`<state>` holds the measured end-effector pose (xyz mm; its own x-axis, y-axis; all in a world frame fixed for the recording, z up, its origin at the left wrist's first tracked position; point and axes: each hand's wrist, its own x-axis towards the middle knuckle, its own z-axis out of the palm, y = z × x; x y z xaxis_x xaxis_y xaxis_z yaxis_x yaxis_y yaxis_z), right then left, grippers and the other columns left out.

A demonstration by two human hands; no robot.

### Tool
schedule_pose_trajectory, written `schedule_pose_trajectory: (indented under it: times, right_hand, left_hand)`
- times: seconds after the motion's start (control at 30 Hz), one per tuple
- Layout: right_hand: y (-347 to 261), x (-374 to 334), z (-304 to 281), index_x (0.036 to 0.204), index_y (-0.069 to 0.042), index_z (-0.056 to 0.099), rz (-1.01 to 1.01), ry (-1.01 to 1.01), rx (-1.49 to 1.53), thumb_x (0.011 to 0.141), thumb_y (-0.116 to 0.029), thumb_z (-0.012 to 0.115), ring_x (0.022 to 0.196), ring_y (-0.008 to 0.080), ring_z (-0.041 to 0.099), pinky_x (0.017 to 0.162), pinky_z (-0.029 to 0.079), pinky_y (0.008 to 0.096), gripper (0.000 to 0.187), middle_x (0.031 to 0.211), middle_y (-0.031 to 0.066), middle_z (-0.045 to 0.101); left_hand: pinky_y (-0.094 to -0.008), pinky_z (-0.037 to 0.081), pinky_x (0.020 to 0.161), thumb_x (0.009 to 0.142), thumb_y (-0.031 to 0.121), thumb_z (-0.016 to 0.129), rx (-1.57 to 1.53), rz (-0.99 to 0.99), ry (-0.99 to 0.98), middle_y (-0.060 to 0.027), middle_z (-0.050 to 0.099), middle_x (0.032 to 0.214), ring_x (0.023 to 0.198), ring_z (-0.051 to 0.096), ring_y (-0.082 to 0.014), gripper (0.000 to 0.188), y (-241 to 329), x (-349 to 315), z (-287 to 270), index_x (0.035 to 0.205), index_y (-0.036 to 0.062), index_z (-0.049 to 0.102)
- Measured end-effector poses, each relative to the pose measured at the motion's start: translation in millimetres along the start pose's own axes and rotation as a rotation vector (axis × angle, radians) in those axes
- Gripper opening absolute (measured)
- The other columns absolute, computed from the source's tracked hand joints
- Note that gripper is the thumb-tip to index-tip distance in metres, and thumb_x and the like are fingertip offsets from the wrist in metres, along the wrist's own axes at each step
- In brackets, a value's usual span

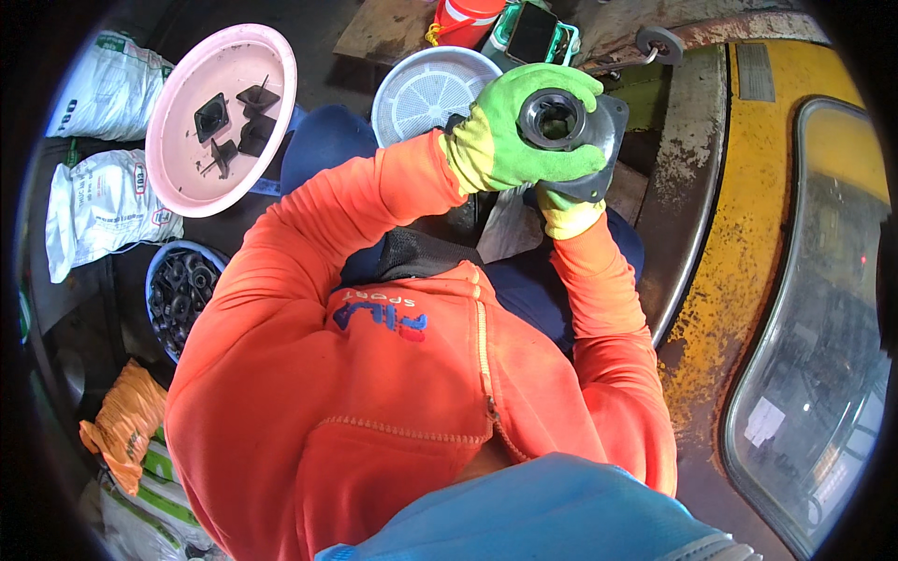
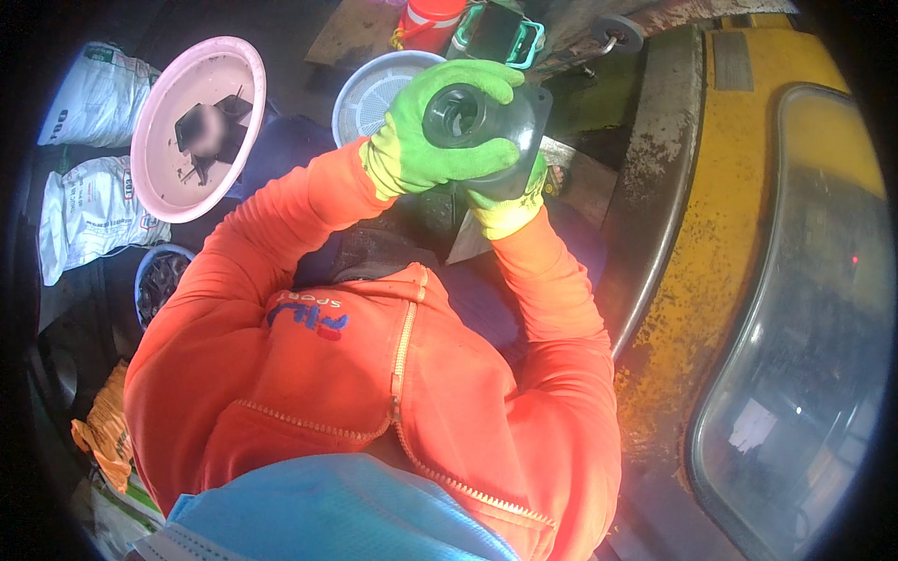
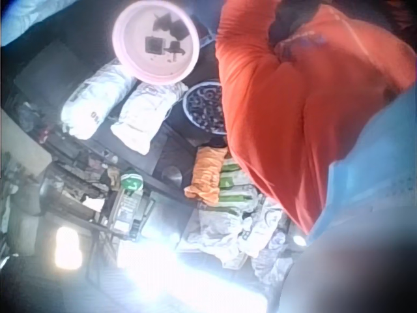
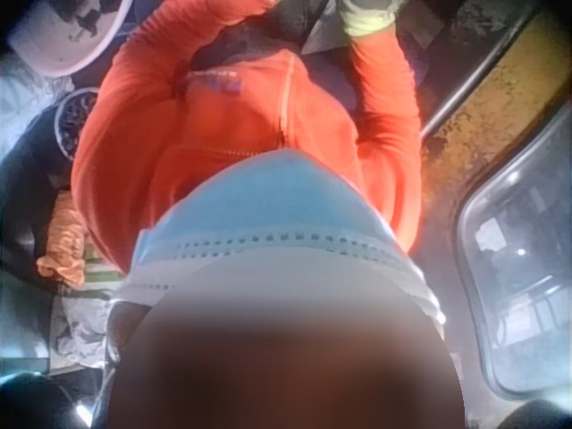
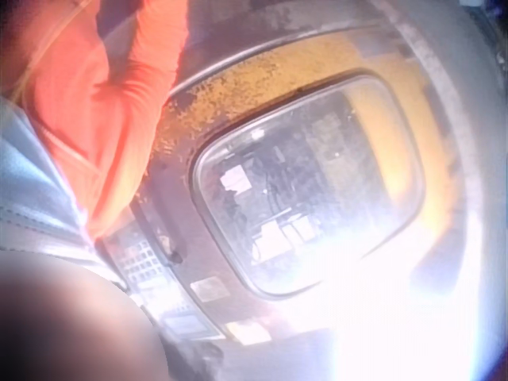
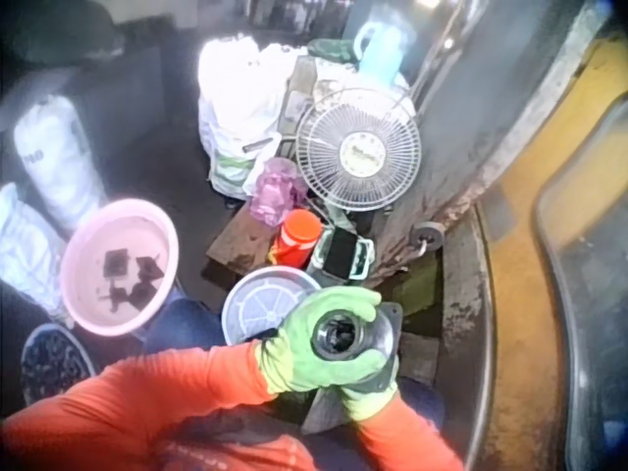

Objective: The person sits on the floor and repeatedly cleans small black molded parts by hand. They pick each part from a white bucket, wipe the interior and exterior surfaces, and place the cleaned parts into a pink basin. The process is repeated for multiple units.

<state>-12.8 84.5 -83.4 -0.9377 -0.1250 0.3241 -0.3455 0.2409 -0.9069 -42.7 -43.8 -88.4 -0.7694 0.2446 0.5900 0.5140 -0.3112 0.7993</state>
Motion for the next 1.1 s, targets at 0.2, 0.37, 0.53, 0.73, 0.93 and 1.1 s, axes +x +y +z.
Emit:
schedule_pose_trajectory:
  times: [0.2, 0.37, 0.53, 0.73, 0.93, 1.1]
  right_hand:
    - [-14, 5, -1, 0.104, -0.003, 0.065, -0.209, -0.068, -0.256, 0.073, -0.020, 0.077, 0.083, 0.0251, 0.068, 0.069, 0.054, 0.0337, 0.038, 0.092, 0.0096, 0.069]
    - [-10, -17, -6, 0.117, -0.005, 0.060, -0.150, -0.174, -0.398, 0.073, -0.019, 0.078, 0.096, 0.0253, 0.067, 0.077, 0.053, 0.0339, 0.049, 0.107, 0.0110, 0.067]
    - [0, -36, 3, 0.125, -0.007, 0.056, -0.110, -0.260, -0.182, 0.077, -0.015, 0.075, 0.100, 0.0231, 0.065, 0.081, 0.053, 0.0343, 0.052, 0.111, 0.0101, 0.065]
    - [-12, -13, 6, 0.121, -0.008, 0.059, -0.359, -0.219, -0.207, 0.078, -0.015, 0.075, 0.096, 0.0232, 0.066, 0.079, 0.053, 0.0336, 0.046, 0.108, 0.0087, 0.066]
    - [-13, 9, -13, 0.107, -0.008, 0.067, -0.214, 0.023, -0.218, 0.080, -0.018, 0.071, 0.090, 0.0266, 0.066, 0.074, 0.052, 0.0357, 0.029, 0.097, 0.0061, 0.068]
    - [-1, -4, -9, 0.111, -0.006, 0.063, -0.255, -0.017, -0.377, 0.088, -0.020, 0.062, 0.098, 0.0228, 0.066, 0.081, 0.052, 0.0336, 0.027, 0.106, 0.0075, 0.066]
  left_hand:
    - [-0.0343, 0.050, 0.092, 0.068, 0.009, 0.084, -0.047, 0.067, -0.186, -0.0113, 0.065, 0.119, 0.108, 0.062, -0.0199, 0.043, -2, 7, -19, 0.106, 0.0062, 0.064]
    - [-0.0376, 0.045, 0.100, 0.068, 0.014, 0.082, -0.140, -0.051, -0.445, -0.0132, 0.060, 0.128, 0.120, 0.056, -0.0242, 0.054, 2, 14, -29, 0.117, 0.0055, 0.062]
    - [-0.0385, 0.044, 0.101, 0.068, 0.018, 0.083, -0.187, -0.067, -0.612, -0.0141, 0.059, 0.130, 0.121, 0.055, -0.0257, 0.058, 3, 14, -32, 0.120, 0.0055, 0.061]
    - [-0.0396, 0.043, 0.102, 0.068, 0.022, 0.084, -0.114, 0.012, -0.720, -0.0152, 0.057, 0.131, 0.122, 0.054, -0.0276, 0.062, 0, 30, -40, 0.123, 0.0054, 0.059]
    - [-0.0392, 0.028, 0.115, 0.067, 0.020, 0.083, 0.091, -0.017, -0.452, -0.0133, 0.044, 0.147, 0.141, 0.035, -0.0250, 0.078, 3, 35, -34, 0.137, 0.0042, 0.052]
    - [-0.0364, 0.044, 0.101, 0.067, 0.010, 0.087, 0.007, -0.023, -0.013, -0.0125, 0.055, 0.136, 0.121, 0.054, -0.0205, 0.055, -9, -5, 3, 0.115, 0.0067, 0.061]
